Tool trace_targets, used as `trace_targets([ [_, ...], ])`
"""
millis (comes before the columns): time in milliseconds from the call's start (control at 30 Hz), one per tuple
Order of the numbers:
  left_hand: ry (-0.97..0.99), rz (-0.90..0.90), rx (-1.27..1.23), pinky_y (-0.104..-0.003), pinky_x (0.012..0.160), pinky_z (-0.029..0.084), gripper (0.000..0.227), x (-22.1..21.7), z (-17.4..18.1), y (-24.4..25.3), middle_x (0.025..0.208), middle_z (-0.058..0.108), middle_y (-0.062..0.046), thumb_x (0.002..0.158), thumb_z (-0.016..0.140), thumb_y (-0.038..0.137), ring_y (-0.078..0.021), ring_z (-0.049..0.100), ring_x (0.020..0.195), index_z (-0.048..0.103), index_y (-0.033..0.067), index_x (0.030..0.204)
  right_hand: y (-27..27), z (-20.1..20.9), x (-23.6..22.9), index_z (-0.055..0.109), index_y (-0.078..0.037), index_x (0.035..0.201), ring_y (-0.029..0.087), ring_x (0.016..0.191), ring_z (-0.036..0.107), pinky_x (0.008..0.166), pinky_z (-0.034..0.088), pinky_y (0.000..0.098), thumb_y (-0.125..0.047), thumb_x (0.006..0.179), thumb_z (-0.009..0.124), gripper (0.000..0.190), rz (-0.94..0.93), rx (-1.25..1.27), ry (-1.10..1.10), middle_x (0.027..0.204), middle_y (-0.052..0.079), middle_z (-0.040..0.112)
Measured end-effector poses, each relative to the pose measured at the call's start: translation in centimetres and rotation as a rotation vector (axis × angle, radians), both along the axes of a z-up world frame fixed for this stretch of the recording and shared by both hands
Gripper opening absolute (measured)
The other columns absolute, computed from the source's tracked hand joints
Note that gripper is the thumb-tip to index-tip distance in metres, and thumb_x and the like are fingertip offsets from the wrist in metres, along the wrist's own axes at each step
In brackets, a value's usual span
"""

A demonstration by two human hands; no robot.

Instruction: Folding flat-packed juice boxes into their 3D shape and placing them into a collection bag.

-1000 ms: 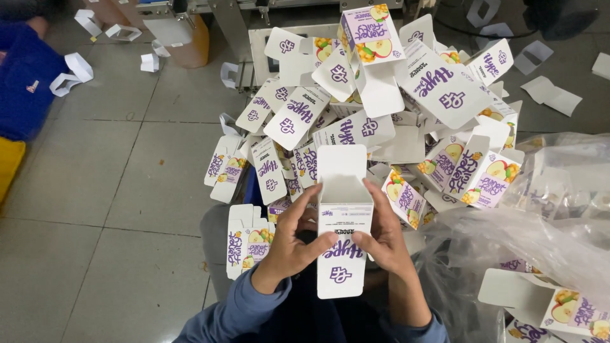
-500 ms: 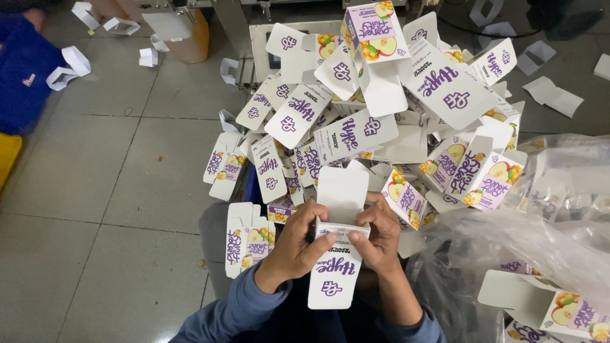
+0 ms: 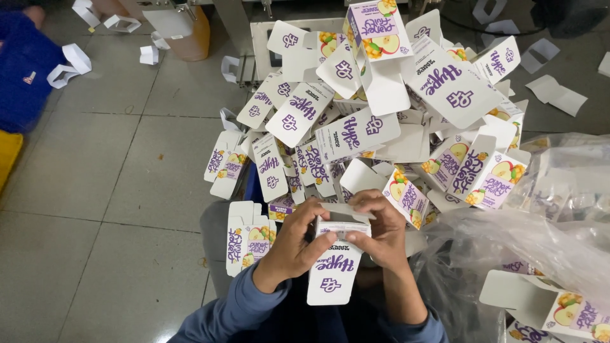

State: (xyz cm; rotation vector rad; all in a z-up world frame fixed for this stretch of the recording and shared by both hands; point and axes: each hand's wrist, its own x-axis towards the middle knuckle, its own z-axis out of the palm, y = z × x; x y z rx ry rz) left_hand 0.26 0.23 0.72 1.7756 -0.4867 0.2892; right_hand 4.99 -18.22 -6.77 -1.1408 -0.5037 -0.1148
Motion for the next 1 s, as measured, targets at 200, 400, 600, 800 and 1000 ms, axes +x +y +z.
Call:
trace_targets([
  [200,0.072,0.105,-0.062,-0.049,0.074,0.063,0.076,-1.1,0.3,-0.8,0.13,0.05,-0.038,0.096,0.064,0.036,-0.0509,0.069,0.1,0.026,-0.0109,0.141,-0.5,0.0,-0.4,0.07,-0.002,0.092,0.029,0.094,0.07,0.083,0.055,0.0402,-0.008,0.068,0.092,0.034,-0.205,-0.067,-0.013,0.105,0.023,0.07],
  [400,0.205,0.215,0.332,-0.049,0.083,0.059,0.125,-1.2,1.5,-1.9,0.13,0.057,-0.038,0.064,0.091,0.034,-0.0464,0.07,0.104,0.015,-0.0111,0.153,-0.4,2.0,-0.9,0.064,-0.01,0.101,0.018,0.113,0.061,0.102,0.053,0.0336,0.005,0.075,0.08,0.034,-0.217,-0.14,0.005,0.126,0.009,0.06],
  [600,0.057,0.32,0.44,-0.041,0.081,0.059,0.101,-1.1,1.0,-1.7,0.124,0.063,-0.019,0.059,0.089,0.024,-0.033,0.071,0.1,0.04,0.0037,0.145,-0.8,3.0,-0.8,0.058,-0.008,0.102,0.028,0.119,0.062,0.101,0.05,0.0375,-0.016,0.085,0.072,0.024,0.03,-0.077,0.148,0.142,0.024,0.06],
  [800,0.052,0.328,0.466,-0.038,0.075,0.06,0.098,-1.2,1.0,-1.9,0.121,0.064,-0.016,0.057,0.085,0.02,-0.0313,0.072,0.094,0.042,0.0075,0.145,-0.8,2.4,-0.7,0.061,0.006,0.129,0.026,0.112,0.065,0.102,0.05,0.0348,-0.006,0.085,0.066,0.046,0.027,-0.013,0.28,0.124,0.019,0.068],
  [1000,0.095,0.298,0.44,-0.04,0.075,0.06,0.094,-1.4,1.1,-2.1,0.118,0.064,-0.017,0.057,0.083,0.02,-0.0323,0.071,0.094,0.047,0.0055,0.142,-1.0,3.4,-0.8,0.071,0.001,0.124,0.017,0.099,0.066,0.089,0.051,0.0258,-0.001,0.09,0.064,0.035,-0.098,-0.161,0.278,0.12,0.014,0.073],
])
